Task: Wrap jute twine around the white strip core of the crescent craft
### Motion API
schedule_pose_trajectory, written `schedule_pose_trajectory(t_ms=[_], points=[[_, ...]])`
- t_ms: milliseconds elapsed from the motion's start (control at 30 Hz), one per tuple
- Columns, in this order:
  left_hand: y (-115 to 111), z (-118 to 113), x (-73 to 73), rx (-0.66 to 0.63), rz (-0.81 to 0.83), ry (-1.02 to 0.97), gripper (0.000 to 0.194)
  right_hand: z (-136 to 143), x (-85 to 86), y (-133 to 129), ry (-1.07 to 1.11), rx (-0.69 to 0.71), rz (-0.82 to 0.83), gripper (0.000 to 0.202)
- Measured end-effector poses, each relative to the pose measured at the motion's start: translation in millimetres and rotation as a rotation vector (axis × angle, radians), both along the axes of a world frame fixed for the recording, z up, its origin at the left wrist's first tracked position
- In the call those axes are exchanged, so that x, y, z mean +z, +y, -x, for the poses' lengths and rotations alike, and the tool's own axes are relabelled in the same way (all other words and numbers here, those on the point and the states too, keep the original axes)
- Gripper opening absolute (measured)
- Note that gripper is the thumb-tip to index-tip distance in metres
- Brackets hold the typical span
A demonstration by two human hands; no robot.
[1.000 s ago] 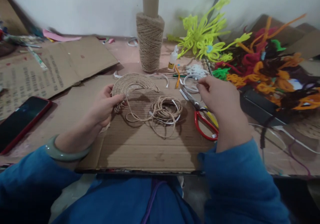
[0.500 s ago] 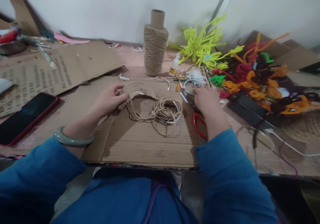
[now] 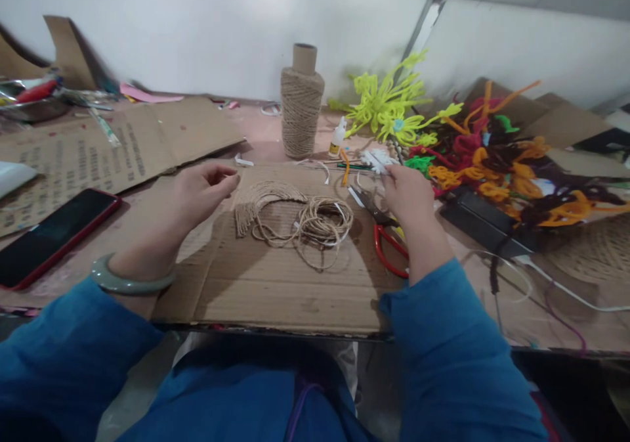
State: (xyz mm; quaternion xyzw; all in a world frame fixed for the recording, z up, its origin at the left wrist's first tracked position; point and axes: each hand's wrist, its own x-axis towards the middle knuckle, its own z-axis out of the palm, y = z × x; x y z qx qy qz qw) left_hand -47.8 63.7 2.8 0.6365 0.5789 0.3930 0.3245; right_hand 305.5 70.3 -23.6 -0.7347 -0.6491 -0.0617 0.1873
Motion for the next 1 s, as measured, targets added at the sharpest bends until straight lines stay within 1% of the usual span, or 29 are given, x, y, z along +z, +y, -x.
schedule_pose_trajectory(t_ms=[67,100,167,200,233,267,300,333,400,467,500,567,633,700,733,800,867,933,1000], points=[[-5.3,-7.2,2.3,-0.02,-0.088,0.013,0.021,2.9,4.8,-1.1,0.095,0.014,-0.074,0.035],[-8.0,-10.8,3.4,-0.035,-0.097,-0.017,0.022,7.1,7.0,-2.3,0.157,0.035,-0.11,0.034],[-13.4,-17.6,6.4,-0.08,-0.066,-0.117,0.022,21.7,10.9,-7.3,0.333,0.117,-0.159,0.032],[-16.1,-20.5,8.5,-0.103,-0.042,-0.164,0.022,31.8,12.4,-11.3,0.595,0.206,-0.179,0.03],[-18.7,-22.8,11.0,-0.12,-0.019,-0.217,0.023,43.3,13.5,-16.3,0.841,0.323,-0.135,0.028],[-21.2,-24.6,13.7,-0.141,0.003,-0.276,0.025,55.4,14.0,-21.9,1.014,0.421,-0.066,0.027],[-23.5,-25.6,16.5,-0.158,0.037,-0.334,0.027,67.4,13.9,-27.9,1.125,0.498,0.017,0.029],[-25.5,-25.8,19.0,-0.179,0.07,-0.392,0.028,78.6,13.2,-33.9,1.189,0.542,0.104,0.031],[-28.6,-23.8,22.0,-0.332,0.199,-0.443,0.027,96.9,10.2,-44.4,1.216,0.603,0.265,0.033],[-30.6,-19.4,21.2,-0.423,0.309,-0.402,0.025,108.9,6.5,-51.4,1.183,0.631,0.36,0.032],[-31.5,-16.9,19.5,-0.444,0.357,-0.389,0.024,113.0,4.9,-53.7,1.159,0.637,0.38,0.032],[-33.9,-12.7,14.5,-0.444,0.426,-0.387,0.022,119.4,3.7,-57.4,1.087,0.644,0.374,0.035],[-36.9,-10.7,9.7,-0.456,0.468,-0.389,0.022,124.6,5.5,-61.3,0.965,0.653,0.321,0.036],[-39.6,-10.7,6.8,-0.517,0.509,-0.374,0.022,128.9,8.7,-65.2,0.829,0.675,0.276,0.026],[-40.3,-11.1,6.1,-0.545,0.525,-0.373,0.023,130.5,9.9,-66.8,0.8,0.684,0.286,0.022],[-40.2,-11.5,5.4,-0.564,0.538,-0.398,0.021,132.0,10.4,-68.6,0.866,0.66,0.34,0.023],[-38.6,-10.9,4.4,-0.542,0.544,-0.471,0.023,131.6,8.2,-68.2,1.057,0.589,0.401,0.028],[-37.1,-9.3,2.7,-0.518,0.57,-0.573,0.023,130.4,5.1,-66.2,1.257,0.521,0.418,0.032],[-37.4,-7.8,1.4,-0.531,0.602,-0.666,0.02,129.1,3.2,-64.2,1.373,0.476,0.419,0.033]])
